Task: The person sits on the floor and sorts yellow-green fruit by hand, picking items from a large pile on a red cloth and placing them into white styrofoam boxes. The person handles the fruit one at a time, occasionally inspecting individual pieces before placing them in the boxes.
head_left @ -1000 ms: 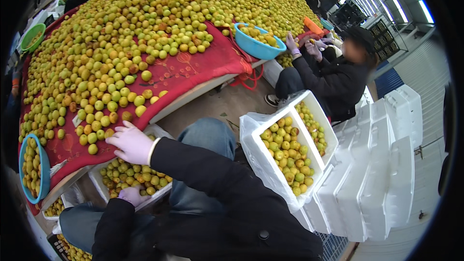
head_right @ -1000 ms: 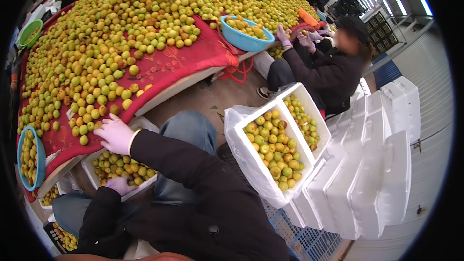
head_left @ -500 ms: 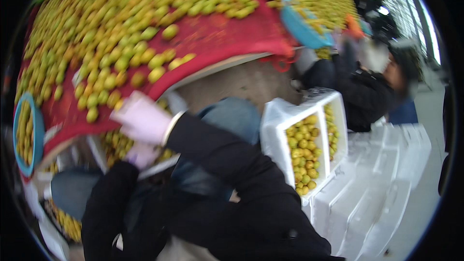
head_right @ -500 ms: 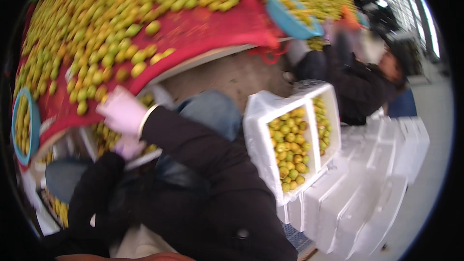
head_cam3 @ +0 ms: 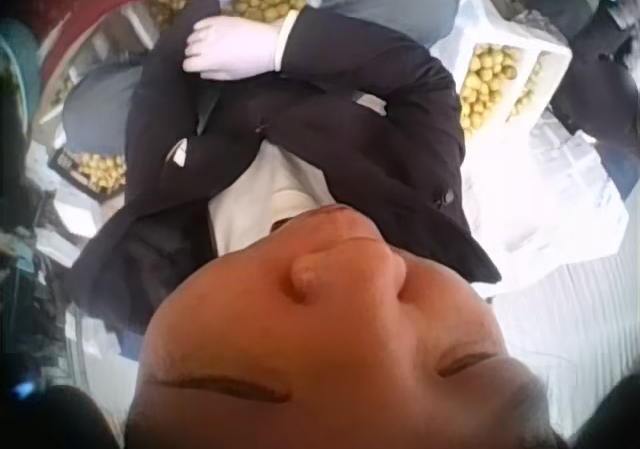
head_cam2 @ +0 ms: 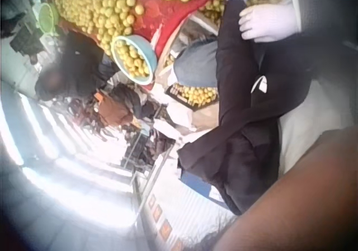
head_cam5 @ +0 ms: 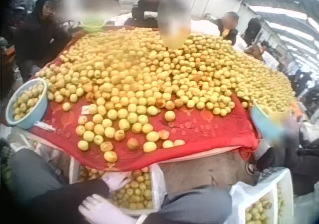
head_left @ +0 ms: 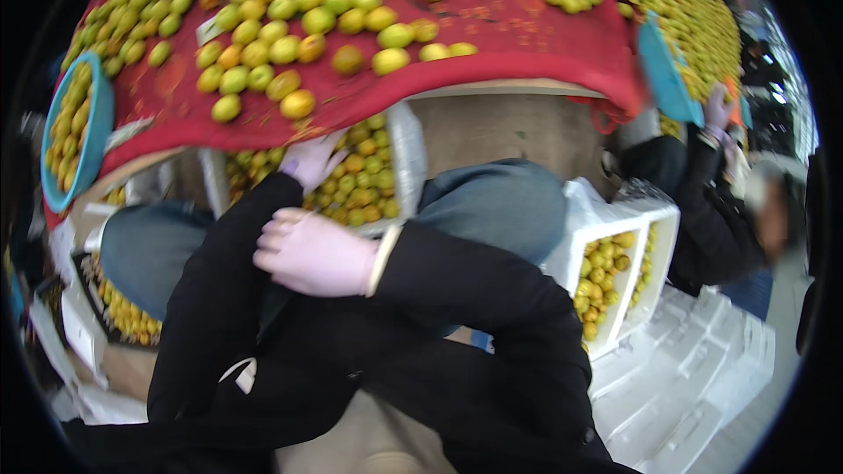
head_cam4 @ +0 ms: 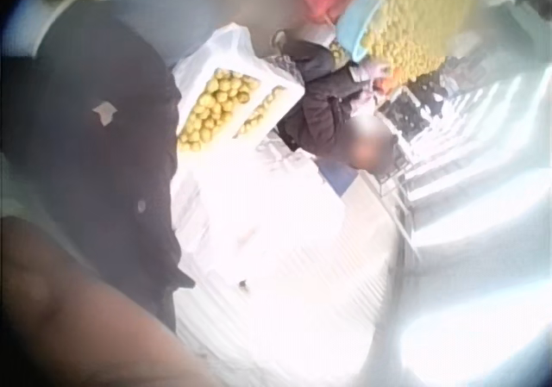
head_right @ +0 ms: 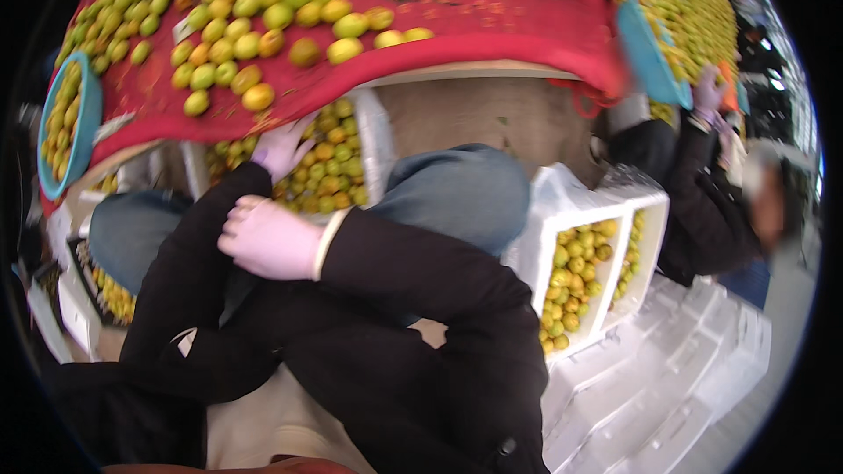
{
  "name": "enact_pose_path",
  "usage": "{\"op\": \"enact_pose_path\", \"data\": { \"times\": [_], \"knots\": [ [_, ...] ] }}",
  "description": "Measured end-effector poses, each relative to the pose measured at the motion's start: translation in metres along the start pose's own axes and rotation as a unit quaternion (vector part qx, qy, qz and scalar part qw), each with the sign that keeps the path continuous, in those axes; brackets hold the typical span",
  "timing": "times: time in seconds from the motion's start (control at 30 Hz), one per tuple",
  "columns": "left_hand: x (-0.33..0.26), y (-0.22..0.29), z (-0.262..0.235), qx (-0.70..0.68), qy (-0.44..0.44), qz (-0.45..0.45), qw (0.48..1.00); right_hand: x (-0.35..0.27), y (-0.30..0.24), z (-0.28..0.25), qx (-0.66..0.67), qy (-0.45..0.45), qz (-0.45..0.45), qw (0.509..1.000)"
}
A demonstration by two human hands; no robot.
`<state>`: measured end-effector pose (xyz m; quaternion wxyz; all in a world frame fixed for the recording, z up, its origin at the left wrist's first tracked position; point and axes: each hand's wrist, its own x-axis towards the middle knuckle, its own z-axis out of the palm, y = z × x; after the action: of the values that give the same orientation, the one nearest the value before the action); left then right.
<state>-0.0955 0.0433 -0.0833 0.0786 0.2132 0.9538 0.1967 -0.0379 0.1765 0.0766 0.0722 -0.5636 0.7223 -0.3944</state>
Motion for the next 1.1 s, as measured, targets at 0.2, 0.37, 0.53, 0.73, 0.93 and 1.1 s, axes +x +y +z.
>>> {"op": "enact_pose_path", "data": {
  "times": [0.2, 0.37, 0.53, 0.73, 0.93, 1.1],
  "knots": [
    [0.021, 0.015, 0.011, -0.028, 0.062, 0.039, 0.997, 0.010, 0.004, 0.008, 0.000, 0.079, -0.044, 0.996],
    [-0.011, -0.016, 0.013, -0.049, 0.045, -0.066, 0.996, 0.006, 0.014, 0.014, 0.008, 0.093, -0.043, 0.995],
    [-0.047, -0.039, 0.041, 0.052, 0.198, -0.190, 0.960, 0.012, 0.026, 0.017, -0.032, 0.126, -0.048, 0.990],
    [-0.014, 0.018, 0.049, -0.177, 0.028, -0.310, 0.934, 0.020, 0.032, 0.020, -0.036, 0.128, -0.054, 0.990],
    [0.008, 0.073, 0.063, -0.149, 0.038, -0.070, 0.986, 0.020, 0.045, 0.005, -0.100, 0.139, -0.029, 0.985],
    [-0.001, 0.060, 0.054, -0.111, -0.046, 0.007, 0.993, 0.019, 0.047, 0.001, -0.122, 0.124, -0.018, 0.985]
  ]
}}
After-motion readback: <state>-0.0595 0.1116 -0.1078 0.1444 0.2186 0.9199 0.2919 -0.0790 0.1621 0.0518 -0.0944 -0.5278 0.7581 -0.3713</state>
